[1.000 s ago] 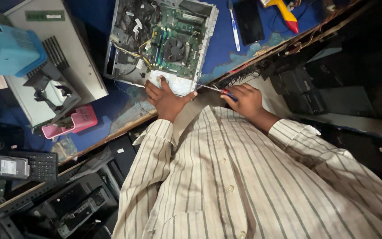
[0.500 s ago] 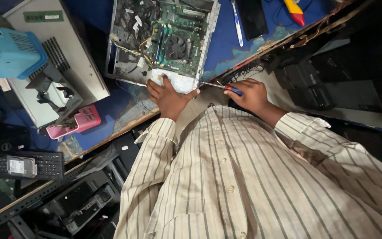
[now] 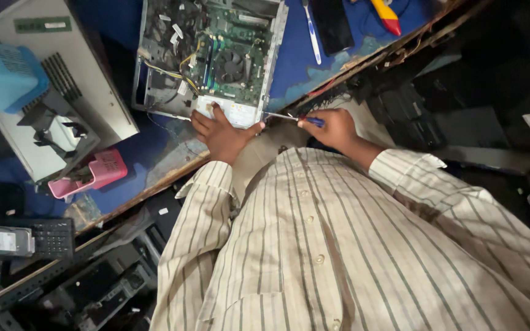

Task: The person uses a screwdriver to loosen screws on the side of a desktop computer case. They then remove a drive bay caddy from the case and inspect it.

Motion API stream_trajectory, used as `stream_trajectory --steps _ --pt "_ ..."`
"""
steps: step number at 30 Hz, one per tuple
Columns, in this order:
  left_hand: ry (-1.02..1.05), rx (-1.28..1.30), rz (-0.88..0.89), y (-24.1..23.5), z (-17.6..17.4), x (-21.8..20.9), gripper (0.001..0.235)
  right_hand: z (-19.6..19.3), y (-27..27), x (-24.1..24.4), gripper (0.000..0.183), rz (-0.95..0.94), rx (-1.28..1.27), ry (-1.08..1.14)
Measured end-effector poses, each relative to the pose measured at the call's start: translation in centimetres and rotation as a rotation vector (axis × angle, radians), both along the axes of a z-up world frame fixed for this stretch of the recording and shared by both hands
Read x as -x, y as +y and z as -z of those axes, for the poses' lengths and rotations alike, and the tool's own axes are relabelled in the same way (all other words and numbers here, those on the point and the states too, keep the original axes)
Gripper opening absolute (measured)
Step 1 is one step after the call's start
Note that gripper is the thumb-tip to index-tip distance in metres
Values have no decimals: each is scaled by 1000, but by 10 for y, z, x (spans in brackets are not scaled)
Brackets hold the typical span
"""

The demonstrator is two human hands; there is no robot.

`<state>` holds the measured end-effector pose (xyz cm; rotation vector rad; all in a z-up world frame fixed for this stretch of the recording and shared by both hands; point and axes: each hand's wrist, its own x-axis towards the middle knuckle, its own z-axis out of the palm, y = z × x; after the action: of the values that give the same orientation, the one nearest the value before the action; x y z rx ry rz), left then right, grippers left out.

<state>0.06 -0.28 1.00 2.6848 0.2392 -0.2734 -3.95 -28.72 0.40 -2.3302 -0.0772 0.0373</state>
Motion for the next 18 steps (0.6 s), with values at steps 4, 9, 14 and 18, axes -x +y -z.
stream_trajectory --steps 4,9,14,18 --pt "84 0 -34 1 -5 -1 144 -2 3 8 29 -73 42 -241" --pt "-5 29 -53 3 7 6 142 11 -15 15 29 -7 20 -243" --pt "-387 341 -126 21 54 18 110 41 -70 28 36 171 -24 21" --pt "-562 363 -399 28 102 52 85 75 -107 38 36 237 -116 219"
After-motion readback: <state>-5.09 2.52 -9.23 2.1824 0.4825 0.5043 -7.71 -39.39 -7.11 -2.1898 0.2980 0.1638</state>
